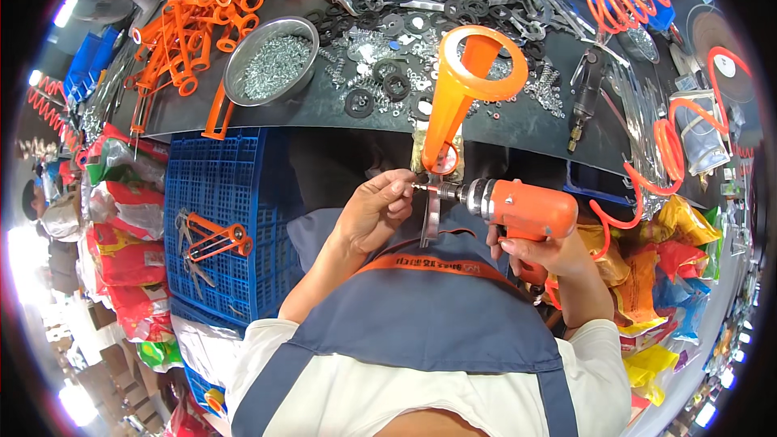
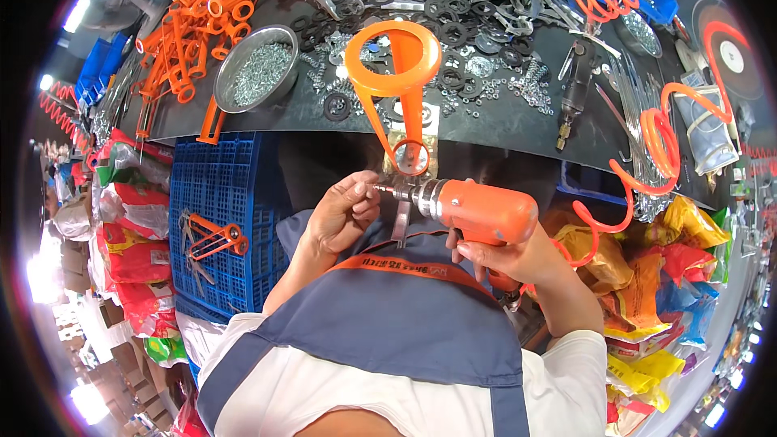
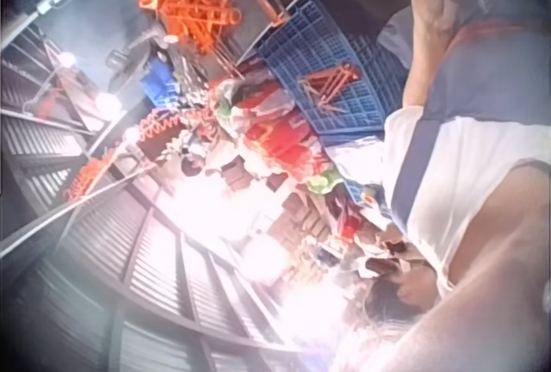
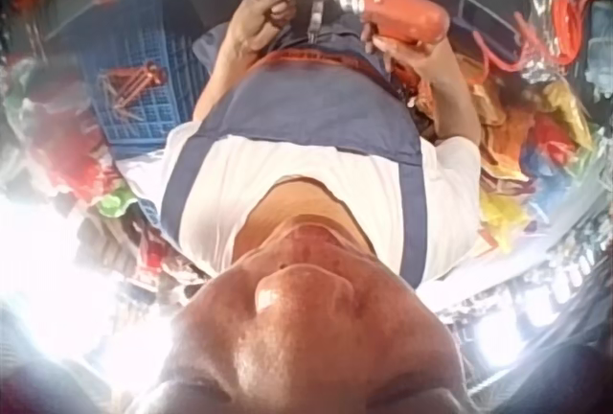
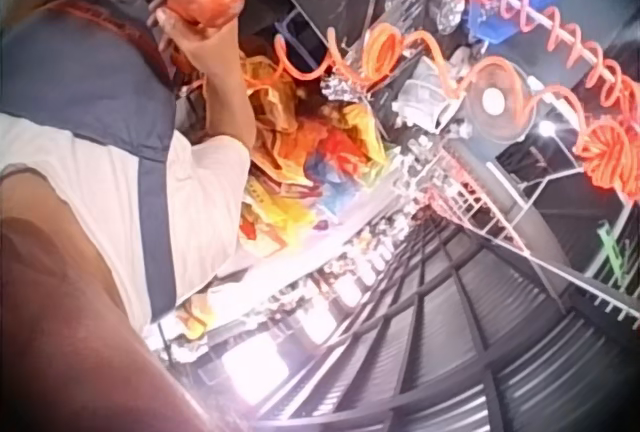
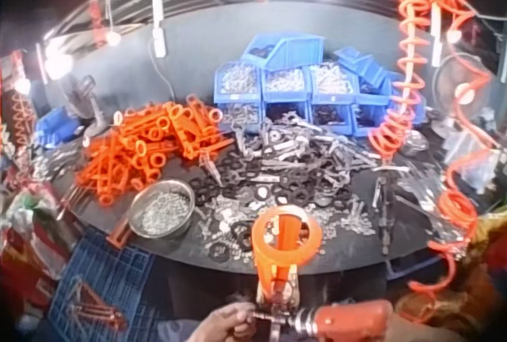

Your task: The person assembles mechanical hardware components by hand, using an electric drill, a pneumatic fastener, and pliers to join screws, orange plastic fixtures, and metal discs into a caulking gun frame.

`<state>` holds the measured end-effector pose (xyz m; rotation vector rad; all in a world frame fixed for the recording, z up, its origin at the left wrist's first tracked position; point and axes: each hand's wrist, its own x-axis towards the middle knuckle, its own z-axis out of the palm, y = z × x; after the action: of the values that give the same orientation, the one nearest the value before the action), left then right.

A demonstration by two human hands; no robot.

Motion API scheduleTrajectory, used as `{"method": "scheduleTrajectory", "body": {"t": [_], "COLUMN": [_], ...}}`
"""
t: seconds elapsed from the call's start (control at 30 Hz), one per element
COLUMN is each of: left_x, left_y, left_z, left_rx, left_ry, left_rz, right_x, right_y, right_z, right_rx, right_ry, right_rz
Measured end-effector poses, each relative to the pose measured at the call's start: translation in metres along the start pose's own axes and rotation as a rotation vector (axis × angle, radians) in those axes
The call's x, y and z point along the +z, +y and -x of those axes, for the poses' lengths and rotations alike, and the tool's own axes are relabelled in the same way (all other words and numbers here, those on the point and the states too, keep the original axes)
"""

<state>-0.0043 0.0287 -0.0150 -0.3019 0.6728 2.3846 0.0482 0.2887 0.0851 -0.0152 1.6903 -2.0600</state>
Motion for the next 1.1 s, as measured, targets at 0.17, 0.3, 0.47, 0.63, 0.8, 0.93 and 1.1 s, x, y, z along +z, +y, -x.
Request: {"method": "scheduleTrajectory", "body": {"t": [0.17,0.3,0.47,0.63,0.8,0.93,1.1], "left_x": [-0.011,-0.004,-0.002,0.002,0.003,0.000,0.008], "left_y": [-0.001,-0.002,-0.007,-0.013,-0.012,-0.004,-0.009], "left_z": [-0.007,-0.005,-0.005,-0.004,-0.004,-0.006,-0.012], "left_rx": [0.016,0.069,0.237,0.354,0.374,0.315,0.514], "left_ry": [-0.159,-0.081,0.078,0.240,0.333,0.211,0.276], "left_rz": [0.109,0.010,-0.303,-0.623,-0.730,-0.708,-1.247], "right_x": [-0.001,0.003,0.002,0.002,0.003,0.001,-0.010], "right_y": [0.000,-0.003,-0.002,0.003,0.005,-0.011,-0.019], "right_z": [-0.006,-0.010,-0.014,-0.016,-0.013,-0.002,0.003], "right_rx": [-0.036,-0.001,0.030,0.077,0.048,0.079,0.104], "right_ry": [-0.063,-0.039,-0.069,-0.076,-0.072,0.040,0.159], "right_rz": [-0.032,-0.022,-0.017,-0.001,-0.001,0.052,0.206]}}
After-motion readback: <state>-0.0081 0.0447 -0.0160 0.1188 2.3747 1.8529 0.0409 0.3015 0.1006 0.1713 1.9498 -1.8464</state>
